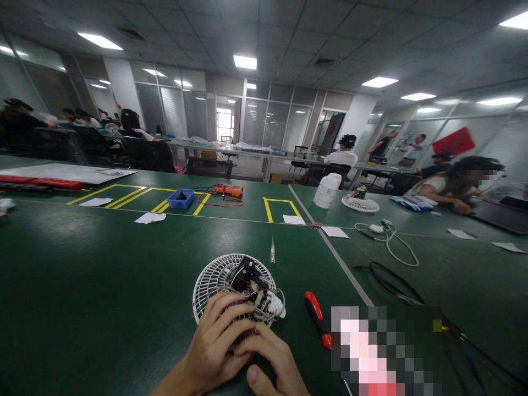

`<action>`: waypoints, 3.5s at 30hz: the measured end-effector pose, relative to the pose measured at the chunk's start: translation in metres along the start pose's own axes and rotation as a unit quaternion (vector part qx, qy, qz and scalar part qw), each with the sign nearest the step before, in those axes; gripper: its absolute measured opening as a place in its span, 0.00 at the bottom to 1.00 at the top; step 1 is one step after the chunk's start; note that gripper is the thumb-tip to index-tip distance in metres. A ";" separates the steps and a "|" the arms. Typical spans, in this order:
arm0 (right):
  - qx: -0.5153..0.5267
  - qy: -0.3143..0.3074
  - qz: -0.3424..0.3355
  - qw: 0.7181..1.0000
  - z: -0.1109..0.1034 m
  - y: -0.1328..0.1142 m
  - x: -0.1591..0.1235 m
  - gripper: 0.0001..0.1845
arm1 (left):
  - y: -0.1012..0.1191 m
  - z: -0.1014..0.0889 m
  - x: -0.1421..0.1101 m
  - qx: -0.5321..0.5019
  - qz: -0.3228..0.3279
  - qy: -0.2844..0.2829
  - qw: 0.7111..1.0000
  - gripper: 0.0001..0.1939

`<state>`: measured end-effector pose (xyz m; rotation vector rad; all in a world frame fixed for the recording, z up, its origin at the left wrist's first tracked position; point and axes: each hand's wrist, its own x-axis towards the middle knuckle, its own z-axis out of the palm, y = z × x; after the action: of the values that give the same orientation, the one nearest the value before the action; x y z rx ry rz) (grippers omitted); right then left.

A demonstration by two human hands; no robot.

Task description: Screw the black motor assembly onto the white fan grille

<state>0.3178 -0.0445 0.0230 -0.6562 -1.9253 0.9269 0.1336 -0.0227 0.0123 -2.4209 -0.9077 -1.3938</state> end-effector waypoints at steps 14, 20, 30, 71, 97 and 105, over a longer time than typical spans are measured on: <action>-0.024 0.011 -0.014 1.000 -0.007 -0.008 0.004 0.21 | -0.001 0.003 -0.006 -0.027 -0.009 0.001 1.000 0.08; -0.067 0.003 -0.023 0.997 -0.011 -0.010 0.004 0.13 | -0.001 -0.002 0.000 -0.019 -0.008 0.021 1.000 0.06; -0.174 0.223 -0.023 0.959 -0.027 -0.008 0.003 0.08 | -0.002 -0.007 0.008 0.000 -0.071 0.077 0.995 0.08; 0.185 0.197 0.380 0.884 -0.081 -0.013 0.007 0.18 | -0.004 -0.008 0.007 -0.019 -0.086 0.098 0.991 0.09; 0.231 0.482 0.239 0.811 -0.076 -0.006 0.011 0.22 | -0.007 -0.010 0.011 -0.012 -0.083 0.098 0.992 0.08; 0.205 0.492 0.236 0.813 -0.077 -0.010 0.012 0.26 | -0.010 -0.011 0.006 -0.002 -0.050 0.072 0.996 0.10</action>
<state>0.3789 -0.0152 0.0631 -1.0917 -0.6122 0.9675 0.1221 -0.0170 0.0218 -2.2720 -1.0028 -1.5832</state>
